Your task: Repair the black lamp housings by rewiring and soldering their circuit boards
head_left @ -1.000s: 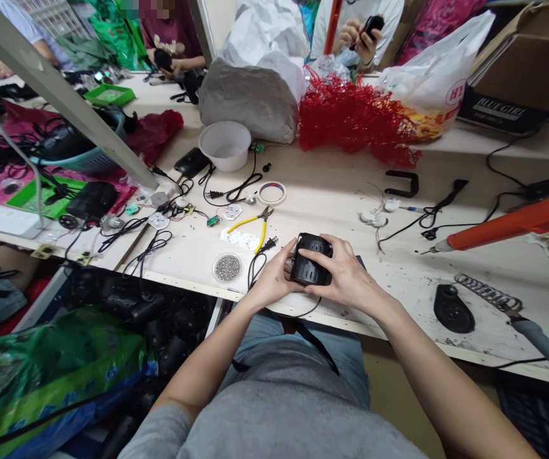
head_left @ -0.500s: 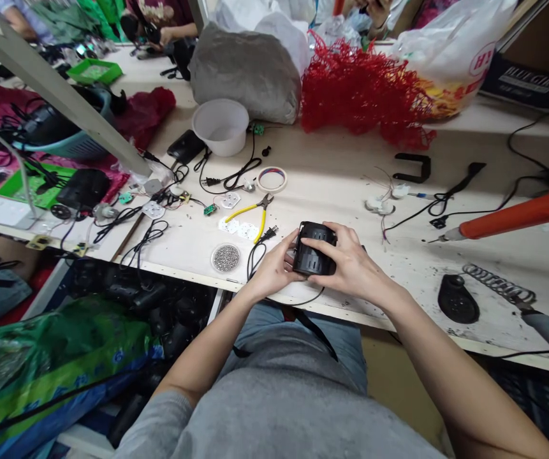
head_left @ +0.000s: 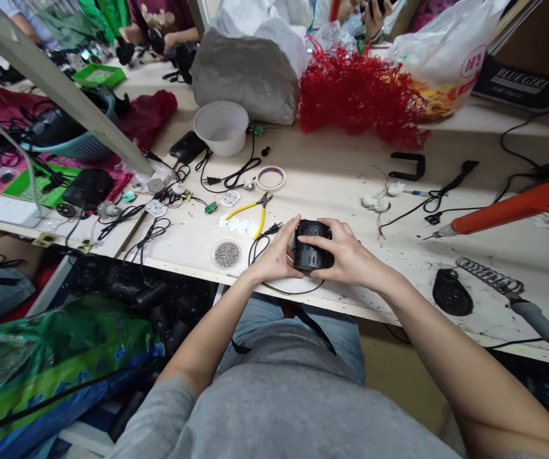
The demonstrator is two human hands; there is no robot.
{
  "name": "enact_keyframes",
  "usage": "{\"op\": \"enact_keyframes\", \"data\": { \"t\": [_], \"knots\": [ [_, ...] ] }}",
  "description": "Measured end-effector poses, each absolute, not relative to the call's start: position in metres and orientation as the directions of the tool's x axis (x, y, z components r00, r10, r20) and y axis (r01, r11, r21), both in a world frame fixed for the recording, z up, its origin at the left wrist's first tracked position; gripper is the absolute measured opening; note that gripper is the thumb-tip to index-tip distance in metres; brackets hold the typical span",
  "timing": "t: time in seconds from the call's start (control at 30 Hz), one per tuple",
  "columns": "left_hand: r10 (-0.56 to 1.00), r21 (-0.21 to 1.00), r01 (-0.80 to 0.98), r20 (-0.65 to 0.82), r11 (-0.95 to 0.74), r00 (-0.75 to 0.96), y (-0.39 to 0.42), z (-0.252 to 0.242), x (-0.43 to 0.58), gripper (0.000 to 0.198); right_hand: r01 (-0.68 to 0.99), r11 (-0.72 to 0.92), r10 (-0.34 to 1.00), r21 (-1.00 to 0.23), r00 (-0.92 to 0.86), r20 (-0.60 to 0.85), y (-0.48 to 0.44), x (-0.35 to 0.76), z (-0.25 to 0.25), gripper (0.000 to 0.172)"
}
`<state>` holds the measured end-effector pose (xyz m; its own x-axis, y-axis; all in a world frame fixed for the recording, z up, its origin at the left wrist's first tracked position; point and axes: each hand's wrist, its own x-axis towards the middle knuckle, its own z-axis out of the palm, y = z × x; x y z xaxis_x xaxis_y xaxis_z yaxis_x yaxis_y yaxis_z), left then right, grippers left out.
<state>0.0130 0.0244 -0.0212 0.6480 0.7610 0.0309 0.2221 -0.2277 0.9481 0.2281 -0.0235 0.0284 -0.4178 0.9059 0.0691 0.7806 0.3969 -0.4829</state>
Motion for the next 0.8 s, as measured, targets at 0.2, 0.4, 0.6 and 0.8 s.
{"op": "enact_keyframes", "data": {
  "t": [0.2, 0.4, 0.6, 0.8],
  "knots": [
    [0.665, 0.882, 0.236, 0.111, -0.409, 0.738, 0.041, -0.017, 0.017, 0.129, 0.763, 0.374, 0.916, -0.527, -0.393, 0.081, -0.024, 0.230, 0.025, 0.071],
    [0.674, 0.855, 0.320, 0.045, -0.407, 0.737, 0.039, -0.010, 0.017, 0.126, 0.699, 0.369, 0.894, -0.612, -0.446, 0.030, -0.014, 0.239, 0.026, 0.073],
    [0.705, 0.845, 0.376, 0.002, -0.381, 0.709, 0.035, -0.002, 0.017, 0.125, 0.729, 0.309, 0.896, -0.611, -0.439, -0.070, -0.010, 0.236, 0.041, 0.069],
    [0.698, 0.887, 0.337, -0.025, -0.314, 0.716, 0.032, -0.003, 0.018, 0.129, 0.736, 0.307, 0.900, -0.604, -0.430, -0.067, -0.014, 0.235, 0.043, 0.079]
  ]
}}
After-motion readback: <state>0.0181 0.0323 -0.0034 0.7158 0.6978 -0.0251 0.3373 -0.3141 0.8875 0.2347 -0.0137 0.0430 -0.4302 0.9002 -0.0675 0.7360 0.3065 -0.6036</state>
